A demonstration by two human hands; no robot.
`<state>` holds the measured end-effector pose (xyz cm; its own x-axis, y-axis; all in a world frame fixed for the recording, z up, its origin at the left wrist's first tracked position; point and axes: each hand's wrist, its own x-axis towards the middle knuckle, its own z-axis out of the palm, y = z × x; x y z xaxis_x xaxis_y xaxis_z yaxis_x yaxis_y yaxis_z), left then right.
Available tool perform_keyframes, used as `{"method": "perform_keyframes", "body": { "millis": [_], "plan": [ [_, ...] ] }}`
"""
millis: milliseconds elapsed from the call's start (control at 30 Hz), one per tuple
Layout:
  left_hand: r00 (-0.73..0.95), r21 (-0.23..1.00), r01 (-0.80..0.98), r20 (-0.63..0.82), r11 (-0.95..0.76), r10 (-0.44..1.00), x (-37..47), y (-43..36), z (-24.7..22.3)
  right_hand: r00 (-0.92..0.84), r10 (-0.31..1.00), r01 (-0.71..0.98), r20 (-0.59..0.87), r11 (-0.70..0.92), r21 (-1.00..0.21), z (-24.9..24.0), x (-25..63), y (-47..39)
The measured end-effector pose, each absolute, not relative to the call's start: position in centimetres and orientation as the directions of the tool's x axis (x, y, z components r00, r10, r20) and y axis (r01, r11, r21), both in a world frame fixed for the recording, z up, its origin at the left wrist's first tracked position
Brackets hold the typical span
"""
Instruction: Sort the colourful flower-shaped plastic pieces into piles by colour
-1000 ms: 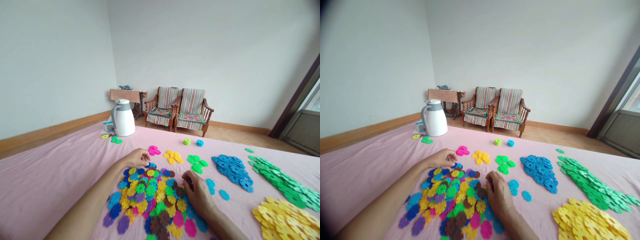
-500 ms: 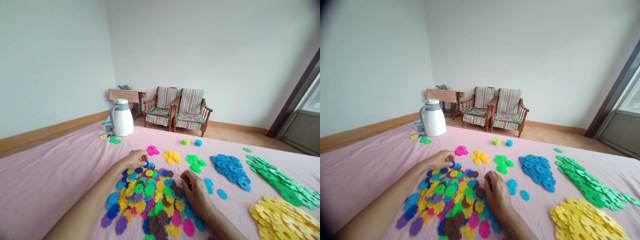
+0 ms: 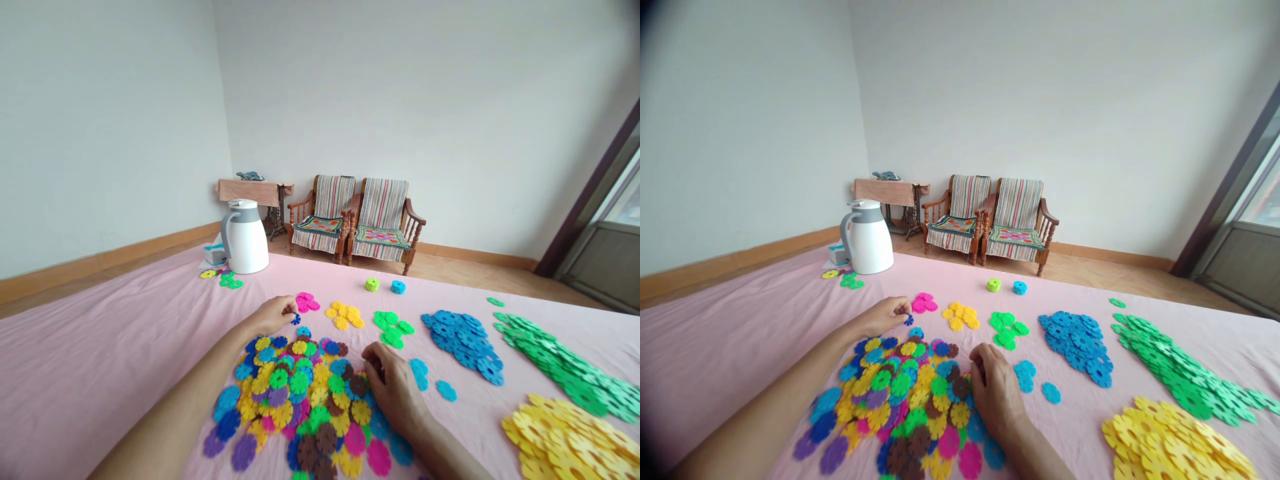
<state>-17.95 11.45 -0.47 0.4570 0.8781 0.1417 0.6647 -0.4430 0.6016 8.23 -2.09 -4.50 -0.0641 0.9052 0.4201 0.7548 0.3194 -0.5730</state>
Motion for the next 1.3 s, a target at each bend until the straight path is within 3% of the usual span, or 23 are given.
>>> {"method": "perform_keyframes", "body": {
  "millis": [167, 333, 567, 733, 900, 1133, 1300],
  "plan": [
    [0.495, 0.632, 0.64, 0.096, -0.437, 0.864, -16.4, 10.4, -0.8, -0.065, 0.911, 0.751, 0.407, 0.313, -0.581, -4.5, 8.2, -2.1],
    [0.573, 0.82, 0.483, -0.031, -0.307, 0.819, -14.7, 9.0, -0.5, -0.066, 0.91, 0.745, 0.41, 0.318, -0.586, -4.4, 8.2, -2.2],
    [0.473, 0.781, 0.432, 0.229, -0.45, 0.851, -14.1, 9.0, 0.6, -0.053, 0.899, 0.76, 0.434, 0.319, -0.567, -4.4, 8.2, -2.1],
    [0.578, 0.837, 0.3, 0.223, -0.458, 0.785, -11.5, 6.2, 1.2, -0.044, 0.847, 0.742, 0.53, 0.383, -0.55, -4.1, 7.8, -2.4],
    [0.678, 0.876, 0.23, 0.168, -0.424, 0.715, -8.6, 3.1, 0.6, -0.026, 0.882, 0.684, 0.471, 0.36, -0.635, -3.7, 7.3, -2.9],
    [0.581, 0.752, 0.412, 0.219, -0.515, 0.784, -9.8, 3.5, 1.3, 0.032, 0.896, 0.728, 0.442, 0.282, -0.625, -3.5, 7.7, -2.8],
    [0.605, 0.632, 0.558, 0.132, -0.537, 0.785, -15.7, 2.8, 2.7, 0.078, 0.867, 0.74, 0.492, 0.281, -0.612, -4.2, 8.3, -2.1]
  ]
}}
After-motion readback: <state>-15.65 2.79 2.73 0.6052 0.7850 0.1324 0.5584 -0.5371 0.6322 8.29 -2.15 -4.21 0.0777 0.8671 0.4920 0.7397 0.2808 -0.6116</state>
